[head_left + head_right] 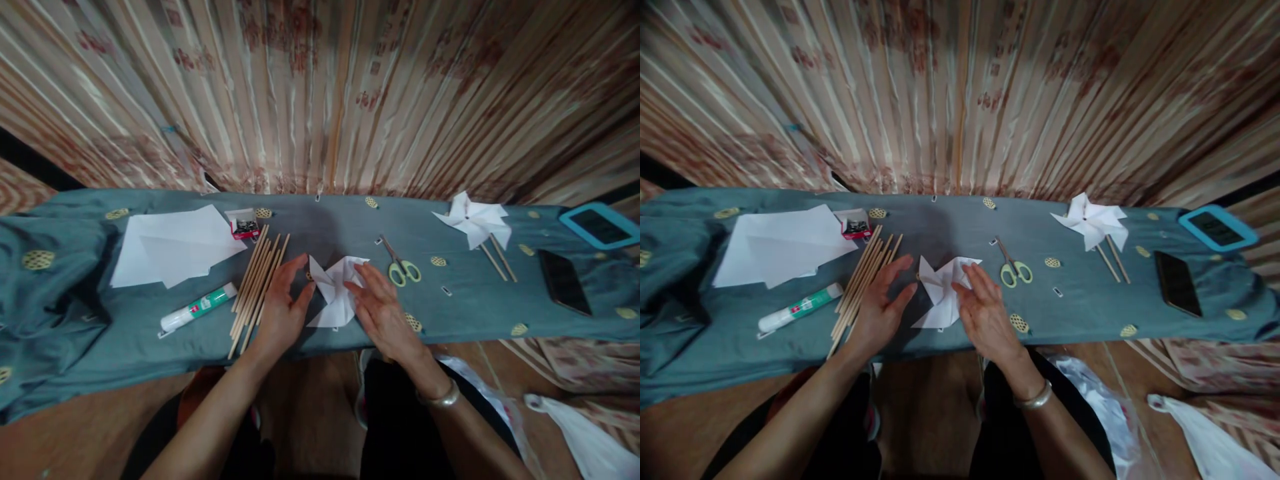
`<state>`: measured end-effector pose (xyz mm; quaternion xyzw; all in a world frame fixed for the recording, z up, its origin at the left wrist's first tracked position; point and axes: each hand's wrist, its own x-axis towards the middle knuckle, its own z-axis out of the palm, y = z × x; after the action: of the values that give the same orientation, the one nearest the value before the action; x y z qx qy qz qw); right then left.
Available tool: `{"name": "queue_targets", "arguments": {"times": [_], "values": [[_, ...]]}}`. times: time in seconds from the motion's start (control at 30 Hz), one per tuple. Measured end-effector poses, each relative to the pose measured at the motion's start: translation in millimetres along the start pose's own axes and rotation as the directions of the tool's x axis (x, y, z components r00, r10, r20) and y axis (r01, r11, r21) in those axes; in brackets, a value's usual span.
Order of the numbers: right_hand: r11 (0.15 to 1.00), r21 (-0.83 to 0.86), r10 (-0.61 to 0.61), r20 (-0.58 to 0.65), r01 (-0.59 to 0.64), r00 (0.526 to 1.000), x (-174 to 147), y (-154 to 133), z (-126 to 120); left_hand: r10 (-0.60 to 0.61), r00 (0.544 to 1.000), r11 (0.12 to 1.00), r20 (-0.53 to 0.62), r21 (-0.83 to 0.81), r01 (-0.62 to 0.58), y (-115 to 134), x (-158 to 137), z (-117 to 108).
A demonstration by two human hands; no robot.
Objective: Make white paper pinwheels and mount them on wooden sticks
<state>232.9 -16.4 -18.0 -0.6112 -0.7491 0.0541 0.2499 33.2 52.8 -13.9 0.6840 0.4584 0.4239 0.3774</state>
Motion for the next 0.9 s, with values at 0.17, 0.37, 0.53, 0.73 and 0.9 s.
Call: {"name": "queue_targets", "arguments": {"times": [0.17, 0.37, 0.53, 0.73, 0.9], "values": [[0.989, -0.142, -0.013, 0.109, 0.029, 0.994, -6, -3, 0, 0.007, 1.0, 0.999, 0.02, 0.044, -0.008, 1, 0, 2], [0.987, -0.16, -0.015, 0.096, 0.03, 0.995, -5, -2, 6, 0.029, 0.999, 0.999, 0.019, 0.025, -0.03, -1, 0, 7], [0.997, -0.052, 0.065, 0.081, -0.061, 0.995, -2, 2, 8, 0.008, 0.999, 1.0, 0.032, 0.027, -0.009, 0, 0, 9], [0.977, 0.17, 0.122, 0.057, -0.13, 0.991, 2, 7, -1, 0.015, 0.998, 0.999, 0.068, 0.035, -0.017, 1, 0, 12], [0.995, 0.07, 0.059, 0.072, -0.064, 0.996, 0, 3, -2, 0.016, 0.998, 0.999, 0.057, 0.041, -0.018, 0, 0, 11]]}}
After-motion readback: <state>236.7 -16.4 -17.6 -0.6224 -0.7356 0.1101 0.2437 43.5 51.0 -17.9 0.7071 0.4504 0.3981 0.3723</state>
